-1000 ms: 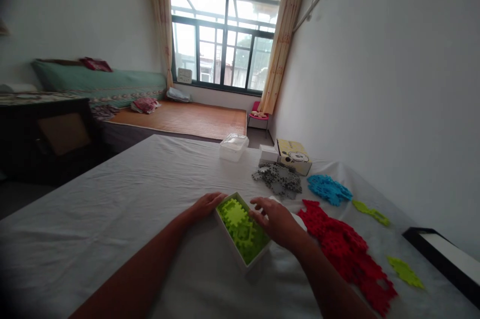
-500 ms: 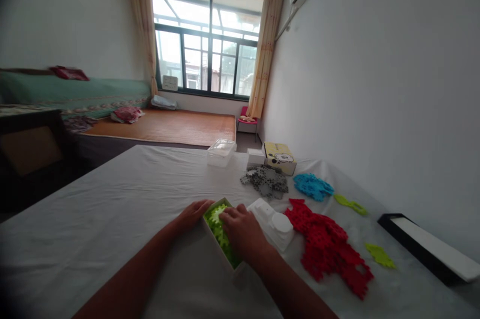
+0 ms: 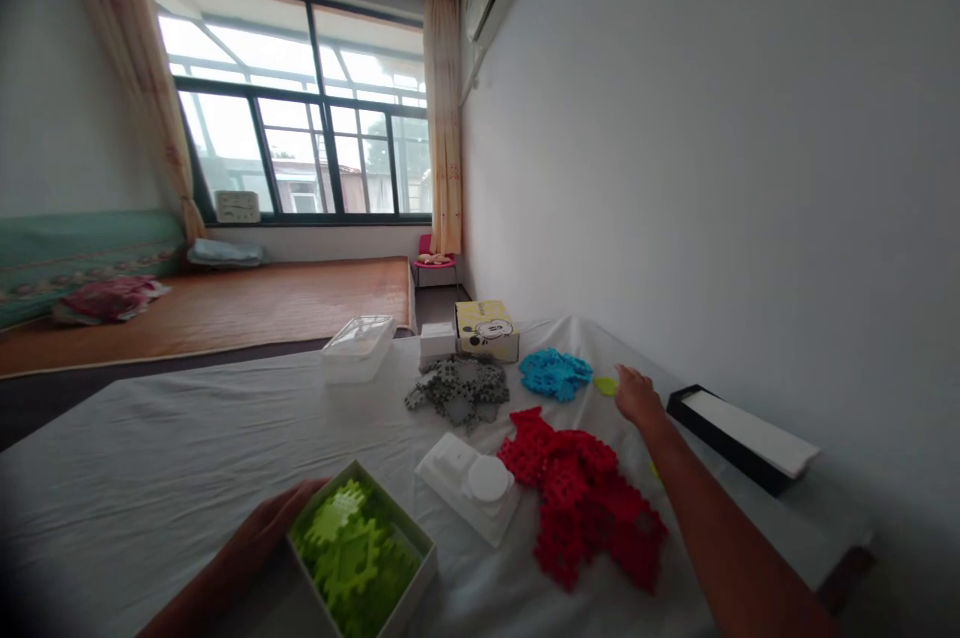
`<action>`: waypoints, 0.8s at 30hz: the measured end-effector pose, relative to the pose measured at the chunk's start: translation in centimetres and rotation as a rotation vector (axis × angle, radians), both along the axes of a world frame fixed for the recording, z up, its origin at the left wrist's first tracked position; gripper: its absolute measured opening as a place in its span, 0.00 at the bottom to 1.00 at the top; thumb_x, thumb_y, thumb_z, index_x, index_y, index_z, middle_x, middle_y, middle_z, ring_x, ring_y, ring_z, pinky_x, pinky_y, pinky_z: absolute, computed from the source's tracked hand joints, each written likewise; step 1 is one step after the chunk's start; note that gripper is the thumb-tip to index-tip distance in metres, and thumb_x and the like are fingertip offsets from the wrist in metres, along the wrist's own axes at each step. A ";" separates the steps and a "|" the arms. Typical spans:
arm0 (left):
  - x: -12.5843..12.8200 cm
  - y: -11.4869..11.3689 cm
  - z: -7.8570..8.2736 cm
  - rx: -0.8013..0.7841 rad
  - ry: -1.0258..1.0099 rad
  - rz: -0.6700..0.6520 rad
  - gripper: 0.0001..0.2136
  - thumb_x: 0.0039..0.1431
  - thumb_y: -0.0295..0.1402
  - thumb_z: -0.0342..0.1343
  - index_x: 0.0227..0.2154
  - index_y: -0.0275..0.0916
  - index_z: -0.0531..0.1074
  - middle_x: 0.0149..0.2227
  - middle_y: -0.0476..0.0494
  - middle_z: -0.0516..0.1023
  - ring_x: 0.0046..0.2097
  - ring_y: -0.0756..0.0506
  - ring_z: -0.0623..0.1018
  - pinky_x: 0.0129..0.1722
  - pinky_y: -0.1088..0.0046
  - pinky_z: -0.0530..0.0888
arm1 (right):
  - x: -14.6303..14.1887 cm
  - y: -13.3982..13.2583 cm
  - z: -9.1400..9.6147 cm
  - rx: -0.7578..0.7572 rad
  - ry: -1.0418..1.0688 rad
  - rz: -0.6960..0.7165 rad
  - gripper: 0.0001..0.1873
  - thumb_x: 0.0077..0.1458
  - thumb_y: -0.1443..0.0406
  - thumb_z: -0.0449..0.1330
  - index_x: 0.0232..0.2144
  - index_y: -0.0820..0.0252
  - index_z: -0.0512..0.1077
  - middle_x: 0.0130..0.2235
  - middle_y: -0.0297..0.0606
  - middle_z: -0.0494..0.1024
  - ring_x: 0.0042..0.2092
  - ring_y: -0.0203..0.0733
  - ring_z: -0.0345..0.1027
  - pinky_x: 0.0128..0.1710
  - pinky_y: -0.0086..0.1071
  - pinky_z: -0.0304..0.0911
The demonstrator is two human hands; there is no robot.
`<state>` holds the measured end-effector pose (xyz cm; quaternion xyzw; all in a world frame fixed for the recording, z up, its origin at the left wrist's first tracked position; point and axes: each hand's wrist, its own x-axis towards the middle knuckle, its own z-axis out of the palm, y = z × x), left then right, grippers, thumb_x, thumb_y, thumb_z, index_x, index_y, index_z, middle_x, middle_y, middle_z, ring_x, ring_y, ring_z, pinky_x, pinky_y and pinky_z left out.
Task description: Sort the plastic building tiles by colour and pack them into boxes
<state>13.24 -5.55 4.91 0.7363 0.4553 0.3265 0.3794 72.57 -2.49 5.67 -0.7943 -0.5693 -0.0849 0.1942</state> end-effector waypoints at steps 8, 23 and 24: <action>1.1 -0.5 0.1 0.031 0.014 0.132 0.27 0.56 0.55 0.40 0.40 0.42 0.77 0.40 0.47 0.80 0.43 0.39 0.76 0.46 0.68 0.72 | 6.6 2.4 -3.7 -0.135 0.018 -0.128 0.22 0.51 0.65 0.52 0.50 0.63 0.68 0.45 0.52 0.74 0.50 0.54 0.66 0.47 0.45 0.58; 0.4 -0.3 0.1 -0.031 0.022 0.087 0.24 0.58 0.51 0.43 0.44 0.42 0.75 0.42 0.47 0.79 0.43 0.40 0.76 0.45 0.69 0.73 | 5.5 0.3 -1.7 -0.234 0.131 0.101 0.24 0.44 0.56 0.59 0.45 0.59 0.72 0.45 0.44 0.77 0.47 0.48 0.70 0.45 0.33 0.62; 0.3 -0.1 0.0 -0.041 0.024 0.063 0.24 0.58 0.51 0.44 0.44 0.42 0.75 0.42 0.48 0.79 0.44 0.40 0.76 0.45 0.69 0.73 | 5.8 -1.5 -1.6 -0.240 0.142 0.126 0.25 0.44 0.56 0.59 0.45 0.59 0.72 0.45 0.43 0.77 0.47 0.47 0.70 0.46 0.32 0.62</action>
